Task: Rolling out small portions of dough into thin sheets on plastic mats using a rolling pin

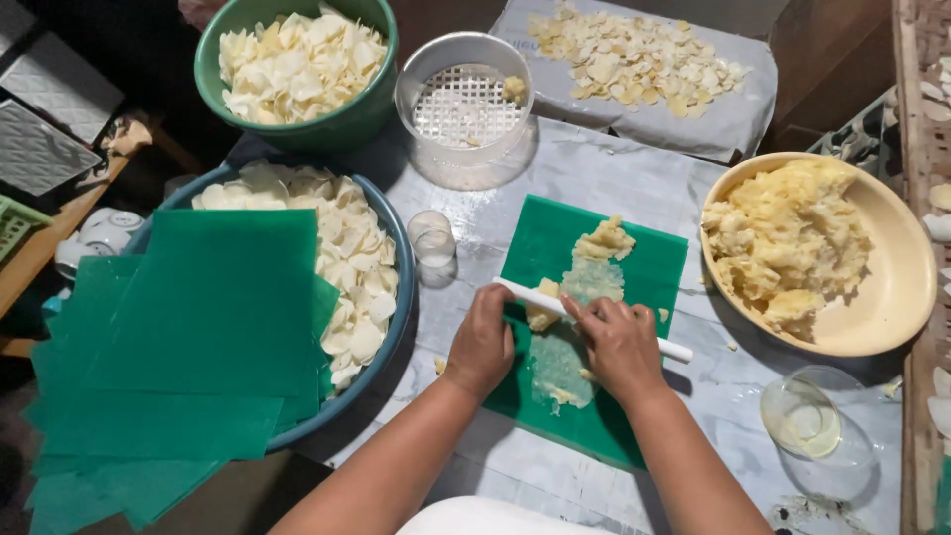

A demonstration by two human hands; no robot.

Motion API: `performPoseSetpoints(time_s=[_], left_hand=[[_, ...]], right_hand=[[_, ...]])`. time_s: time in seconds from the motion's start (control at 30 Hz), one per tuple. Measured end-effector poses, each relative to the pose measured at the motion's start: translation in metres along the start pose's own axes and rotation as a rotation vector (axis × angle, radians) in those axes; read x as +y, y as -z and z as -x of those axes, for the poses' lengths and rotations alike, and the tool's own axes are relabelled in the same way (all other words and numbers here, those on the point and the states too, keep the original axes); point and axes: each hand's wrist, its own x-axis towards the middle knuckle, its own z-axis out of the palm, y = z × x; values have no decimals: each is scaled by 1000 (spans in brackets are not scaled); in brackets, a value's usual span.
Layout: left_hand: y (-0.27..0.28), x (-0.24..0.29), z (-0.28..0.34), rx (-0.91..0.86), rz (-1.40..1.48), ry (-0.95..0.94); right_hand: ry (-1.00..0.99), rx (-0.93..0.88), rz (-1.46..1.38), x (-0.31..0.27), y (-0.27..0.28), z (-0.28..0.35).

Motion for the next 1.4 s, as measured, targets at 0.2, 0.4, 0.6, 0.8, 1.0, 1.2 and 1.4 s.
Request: performPoseSetpoints(time_s=[0.2, 0.4, 0.6, 0.8, 1.0, 1.2, 1.4], left_hand=[[10, 11, -49, -258, -268, -11], [-6, -8, -87, -458, -372, 77], [-11, -27, -101, -446, -367, 129], [-12, -19, -100, -411, -375, 67], [-4, -9, -91, -406, -348, 23], [-17, -18, -84, -477, -316, 85], [-35, -37, -89, -520, -311, 168]], right_hand=[[-20, 15, 17, -1, -29, 13], [-273, -210, -17, -11, -18, -14], [-314, -18, 2, 34, -55, -1], [-54, -104, 142, 48, -56, 7], [-16, 43, 138, 18, -13, 9], [-67, -25, 9, 5, -32, 22], [-21, -193, -14, 16, -23, 9]])
